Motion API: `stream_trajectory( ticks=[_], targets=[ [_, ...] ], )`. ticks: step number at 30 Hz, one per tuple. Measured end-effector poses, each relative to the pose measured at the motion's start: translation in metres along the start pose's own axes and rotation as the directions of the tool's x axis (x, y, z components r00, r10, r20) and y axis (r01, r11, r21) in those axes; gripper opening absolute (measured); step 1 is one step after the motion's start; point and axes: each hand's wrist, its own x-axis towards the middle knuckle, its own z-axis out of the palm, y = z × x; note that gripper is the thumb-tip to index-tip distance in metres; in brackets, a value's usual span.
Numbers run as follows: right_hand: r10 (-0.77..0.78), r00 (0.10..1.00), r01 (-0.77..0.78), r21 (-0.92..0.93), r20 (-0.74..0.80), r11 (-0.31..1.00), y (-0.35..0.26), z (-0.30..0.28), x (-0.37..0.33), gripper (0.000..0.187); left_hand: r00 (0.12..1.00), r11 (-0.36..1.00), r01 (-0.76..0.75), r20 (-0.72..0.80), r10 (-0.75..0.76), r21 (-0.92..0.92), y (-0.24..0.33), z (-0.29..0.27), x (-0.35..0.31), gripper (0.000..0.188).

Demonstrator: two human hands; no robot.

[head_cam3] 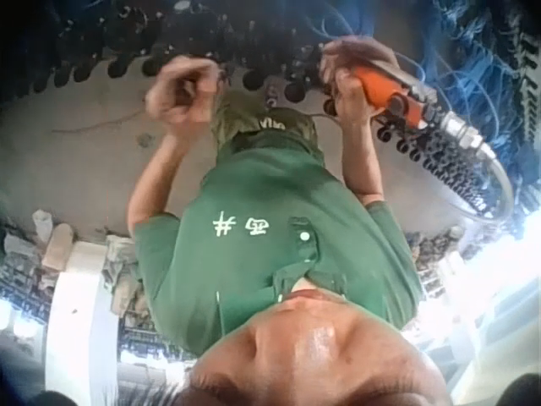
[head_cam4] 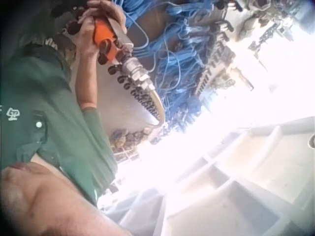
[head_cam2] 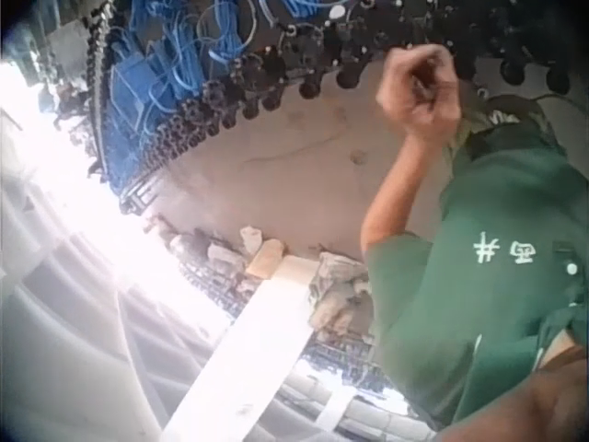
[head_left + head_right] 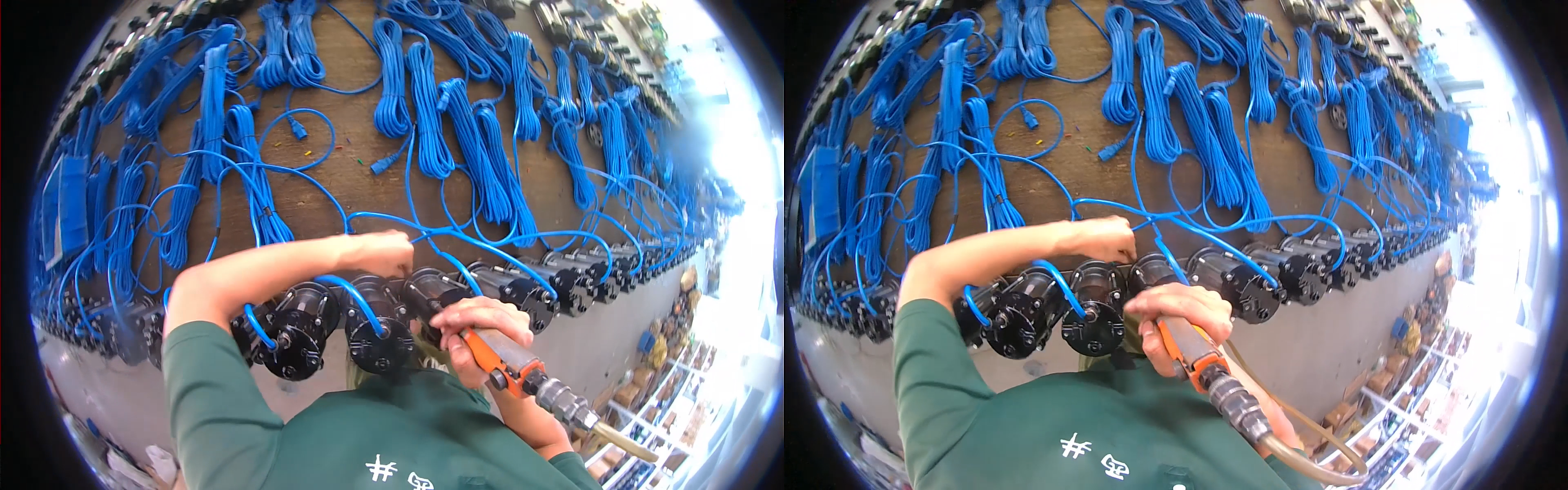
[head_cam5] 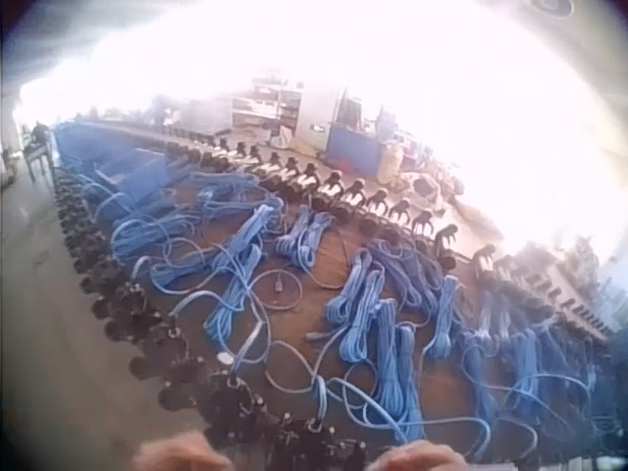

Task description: The person uses a pneumatic screwdriver to fasten bolts on the top covers of multiple submersible pumps arranged in a row on a long workbench, handling each pump sequentially.

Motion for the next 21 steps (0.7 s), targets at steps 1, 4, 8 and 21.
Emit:
stream_trajectory(
  ticks=[1, 4, 8, 21],
  targets=[
    [0.003, 1.0, -0.003, -0.009, -0.005, 1.0, -0.001, -0.005, -0.002, 0.026, 0.991, 0.993, 0.107, 0.081, -0.104, -0.039, 0.008, -0.03, -0.004, 0.031],
    [-0.013, 0.999, 0.019, 0.143, -0.04, 0.99, -0.021, -0.029, -0.004, 0.032, 0.856, 0.862, 0.498, 0.212, -0.471, -0.096, 0.055, -0.123, -0.057, 0.046],
    [-0.089, 0.996, 0.092, 0.379, -0.027, 0.921, -0.041, -0.072, -0.025, 0.033, 0.545, 0.62, 0.781, -0.404, -0.734, -0.074, 0.199, -0.144, -0.131, 0.033],
    [-0.077, 0.978, -0.045, 0.551, 0.196, 0.833, 0.014, -0.105, -0.065, 0.036, 0.192, -0.221, -0.927, -0.121, -0.974, 0.304, 0.205, 0.173, 0.19, 0.02]
  ],
)
